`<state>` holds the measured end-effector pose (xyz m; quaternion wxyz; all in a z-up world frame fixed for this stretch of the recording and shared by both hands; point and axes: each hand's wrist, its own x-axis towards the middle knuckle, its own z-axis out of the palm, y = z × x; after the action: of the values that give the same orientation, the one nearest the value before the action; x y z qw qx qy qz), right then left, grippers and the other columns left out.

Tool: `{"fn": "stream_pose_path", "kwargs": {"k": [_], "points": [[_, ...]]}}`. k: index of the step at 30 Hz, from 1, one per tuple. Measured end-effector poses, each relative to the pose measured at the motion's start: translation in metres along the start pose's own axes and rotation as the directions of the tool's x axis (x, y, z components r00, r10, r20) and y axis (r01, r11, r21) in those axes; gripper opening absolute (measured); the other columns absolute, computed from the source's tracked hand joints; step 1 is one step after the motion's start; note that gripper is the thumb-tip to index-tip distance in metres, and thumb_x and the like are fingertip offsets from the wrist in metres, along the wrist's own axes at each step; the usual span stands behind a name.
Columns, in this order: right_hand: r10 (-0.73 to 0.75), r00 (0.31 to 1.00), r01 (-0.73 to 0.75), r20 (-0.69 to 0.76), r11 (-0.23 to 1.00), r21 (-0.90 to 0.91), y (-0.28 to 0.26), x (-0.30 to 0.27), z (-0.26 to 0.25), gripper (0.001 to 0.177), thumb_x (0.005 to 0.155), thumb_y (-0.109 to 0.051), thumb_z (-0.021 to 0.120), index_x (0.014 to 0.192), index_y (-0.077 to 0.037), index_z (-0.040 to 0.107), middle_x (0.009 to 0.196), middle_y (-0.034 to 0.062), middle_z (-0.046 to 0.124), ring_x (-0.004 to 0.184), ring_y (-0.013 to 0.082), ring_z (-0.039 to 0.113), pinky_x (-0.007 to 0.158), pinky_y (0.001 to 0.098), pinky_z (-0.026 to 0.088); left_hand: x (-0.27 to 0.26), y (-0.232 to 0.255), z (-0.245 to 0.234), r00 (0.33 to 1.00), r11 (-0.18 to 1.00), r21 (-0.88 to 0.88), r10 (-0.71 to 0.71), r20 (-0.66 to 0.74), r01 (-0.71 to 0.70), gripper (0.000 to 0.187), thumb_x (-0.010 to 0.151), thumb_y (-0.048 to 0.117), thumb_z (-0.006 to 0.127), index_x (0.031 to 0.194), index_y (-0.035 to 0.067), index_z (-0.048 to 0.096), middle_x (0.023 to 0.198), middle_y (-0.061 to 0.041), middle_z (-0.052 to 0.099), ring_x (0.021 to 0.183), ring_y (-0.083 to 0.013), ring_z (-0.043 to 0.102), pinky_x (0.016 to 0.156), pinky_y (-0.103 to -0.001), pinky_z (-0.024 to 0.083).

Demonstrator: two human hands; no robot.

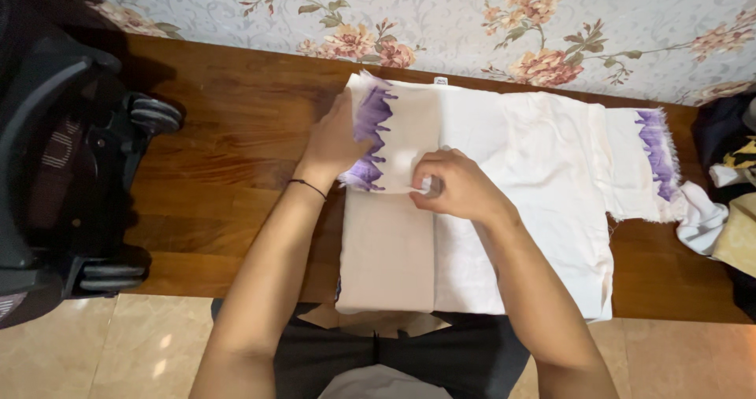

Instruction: The person folds a white cloth with a purple pattern on a wooden table by hand, smoothing the surface and aligning the edges.

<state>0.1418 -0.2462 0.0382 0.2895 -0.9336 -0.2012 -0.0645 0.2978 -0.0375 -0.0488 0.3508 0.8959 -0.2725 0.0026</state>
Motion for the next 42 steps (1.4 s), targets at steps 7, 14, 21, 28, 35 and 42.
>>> {"fn": "stream_pose_path", "kwargs": {"k": [7,14,21,28,35,42], "points": [[0.055,0.966,-0.085,-0.251,0.990,-0.109,0.008,0.003,0.024,0.046,0.097,-0.034,0.068,0.130,-0.003,0.065,0.144,0.0226,0.059,0.130,0.0404,0.053,0.109,0.0496,0.041,-0.011,0.050,-0.040,0.934,0.934,0.101,-0.350,0.076,0.342,0.091,0.087,0.034,0.071,0.162,0.010,0.024,0.167,-0.025,0.025,0.123,-0.0480,0.056,0.101,-0.054,0.047],[0.197,0.979,-0.184,0.049,0.963,-0.196,0.032,0.005,0.038,0.076,0.093,-0.046,0.064,0.152,-0.003,0.044,0.164,0.0221,0.032,0.154,0.0386,0.026,0.122,0.0577,0.018,-0.009,0.045,0.001,0.918,0.907,0.183,0.393,-0.044,-0.380,0.068,0.096,0.028,0.066,0.152,0.000,0.039,0.160,-0.025,0.037,0.148,-0.0406,0.035,0.121,-0.052,0.031],[0.233,0.963,-0.202,0.137,0.957,-0.210,0.055,0.004,0.034,0.081,0.082,-0.036,0.069,0.154,-0.007,0.044,0.167,0.0204,0.024,0.156,0.0346,0.015,0.123,0.0570,0.009,-0.032,0.083,0.042,0.932,0.905,0.242,0.361,0.001,-0.351,0.069,0.098,0.032,0.059,0.155,0.000,0.038,0.159,-0.025,0.035,0.145,-0.0420,0.035,0.118,-0.058,0.026],[0.101,0.991,-0.106,-0.082,0.993,-0.059,0.041,0.002,0.024,0.067,0.087,-0.036,0.076,0.142,-0.003,0.059,0.157,0.0230,0.045,0.148,0.0410,0.038,0.122,0.0554,0.022,-0.014,0.049,-0.002,0.962,0.983,-0.011,0.174,-0.209,-0.181,0.030,0.100,0.020,0.062,0.127,0.006,0.062,0.122,-0.015,0.067,0.112,-0.0375,0.062,0.097,-0.050,0.050],[-0.033,0.999,0.033,0.006,0.997,-0.065,-0.007,0.001,0.001,0.031,0.065,-0.029,0.085,0.081,-0.010,0.066,0.091,0.0066,0.066,0.098,0.0306,0.060,0.093,0.0431,0.044,-0.015,0.042,-0.025,0.895,0.949,0.093,0.315,-0.315,-0.302,0.015,0.091,0.016,0.069,0.105,0.009,0.066,0.101,-0.011,0.066,0.095,-0.0343,0.061,0.082,-0.047,0.050],[-0.004,0.999,0.006,0.036,0.999,-0.045,-0.007,-0.005,-0.007,0.022,0.069,-0.019,0.078,0.075,-0.009,0.060,0.083,0.0043,0.065,0.091,0.0293,0.060,0.092,0.0407,0.046,-0.013,0.039,-0.023,0.880,0.932,0.073,0.358,-0.311,-0.354,0.014,0.091,0.013,0.069,0.104,0.009,0.066,0.103,-0.008,0.066,0.098,-0.0321,0.062,0.085,-0.046,0.048]]}}
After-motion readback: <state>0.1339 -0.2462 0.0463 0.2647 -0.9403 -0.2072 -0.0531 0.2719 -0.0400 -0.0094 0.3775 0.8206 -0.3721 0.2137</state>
